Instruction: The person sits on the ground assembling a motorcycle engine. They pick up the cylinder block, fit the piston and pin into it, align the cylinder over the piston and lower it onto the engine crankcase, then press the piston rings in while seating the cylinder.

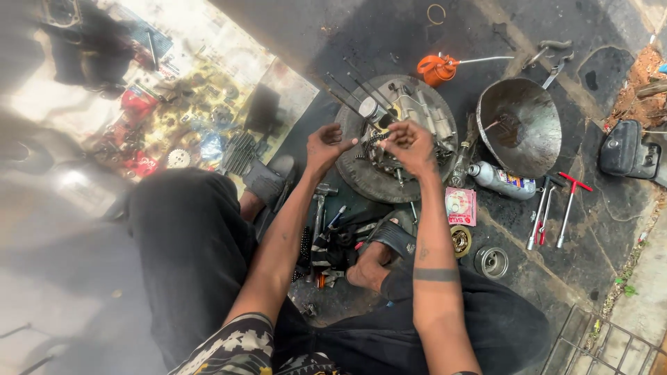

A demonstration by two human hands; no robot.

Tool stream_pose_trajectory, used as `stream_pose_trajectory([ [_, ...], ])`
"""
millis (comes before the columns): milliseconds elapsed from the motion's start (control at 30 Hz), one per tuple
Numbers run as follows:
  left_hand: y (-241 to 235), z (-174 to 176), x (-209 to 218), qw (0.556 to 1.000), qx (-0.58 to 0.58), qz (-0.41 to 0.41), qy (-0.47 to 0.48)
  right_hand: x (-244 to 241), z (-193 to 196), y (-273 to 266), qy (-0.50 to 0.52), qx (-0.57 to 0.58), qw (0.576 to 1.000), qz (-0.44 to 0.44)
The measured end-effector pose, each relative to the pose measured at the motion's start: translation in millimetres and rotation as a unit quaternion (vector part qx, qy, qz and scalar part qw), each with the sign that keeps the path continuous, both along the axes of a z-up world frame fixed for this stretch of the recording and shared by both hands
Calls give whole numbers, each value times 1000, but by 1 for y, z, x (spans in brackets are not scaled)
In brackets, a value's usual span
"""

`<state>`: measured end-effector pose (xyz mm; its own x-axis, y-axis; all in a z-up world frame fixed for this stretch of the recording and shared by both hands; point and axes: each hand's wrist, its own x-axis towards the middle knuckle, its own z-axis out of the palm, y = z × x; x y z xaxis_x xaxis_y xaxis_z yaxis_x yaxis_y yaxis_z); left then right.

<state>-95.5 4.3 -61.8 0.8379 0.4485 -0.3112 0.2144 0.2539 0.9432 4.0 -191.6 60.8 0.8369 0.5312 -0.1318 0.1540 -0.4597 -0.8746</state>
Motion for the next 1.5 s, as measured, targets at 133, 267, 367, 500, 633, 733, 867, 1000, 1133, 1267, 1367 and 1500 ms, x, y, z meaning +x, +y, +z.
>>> stream_pose_trajectory([
  [133, -22, 12, 42, 992, -112, 5, -61, 48, 28, 24, -67, 2, 998, -19],
  [267, -34, 22, 61, 961, -247, 55, -112, 61, 20, 45, -76, 8, 996, 34],
  [367, -38, 12, 65, 943, -292, 83, -135, 62, 17, 54, -47, 14, 999, 24],
  [500, -45, 0, 63, 919, -337, 111, -172, 64, 17, 55, -61, -5, 997, 39],
  [633, -51, -1, 60, 916, -341, 129, -168, 70, 12, 52, -52, -7, 998, 43],
  [733, -52, -4, 59, 914, -340, 137, -176, 74, 11, 52, -48, 0, 998, 48],
  [867, -53, -5, 59, 911, -341, 143, -181, 76, 11, 53, -49, 2, 998, 48],
  [1000, -49, 0, 61, 918, -325, 152, -171, 76, 14, 55, -56, -3, 997, 53],
  [1133, -48, 1, 61, 926, -308, 150, -160, 76, 11, 56, -63, -11, 996, 58],
  [1267, -47, 7, 61, 929, -300, 149, -159, 75, 10, 55, -62, -9, 996, 57],
  [1367, -49, -2, 58, 927, -300, 151, -165, 74, 9, 56, -67, -9, 996, 60],
  [1500, -49, 0, 56, 926, -302, 149, -171, 72, 8, 59, -86, -14, 994, 61],
])
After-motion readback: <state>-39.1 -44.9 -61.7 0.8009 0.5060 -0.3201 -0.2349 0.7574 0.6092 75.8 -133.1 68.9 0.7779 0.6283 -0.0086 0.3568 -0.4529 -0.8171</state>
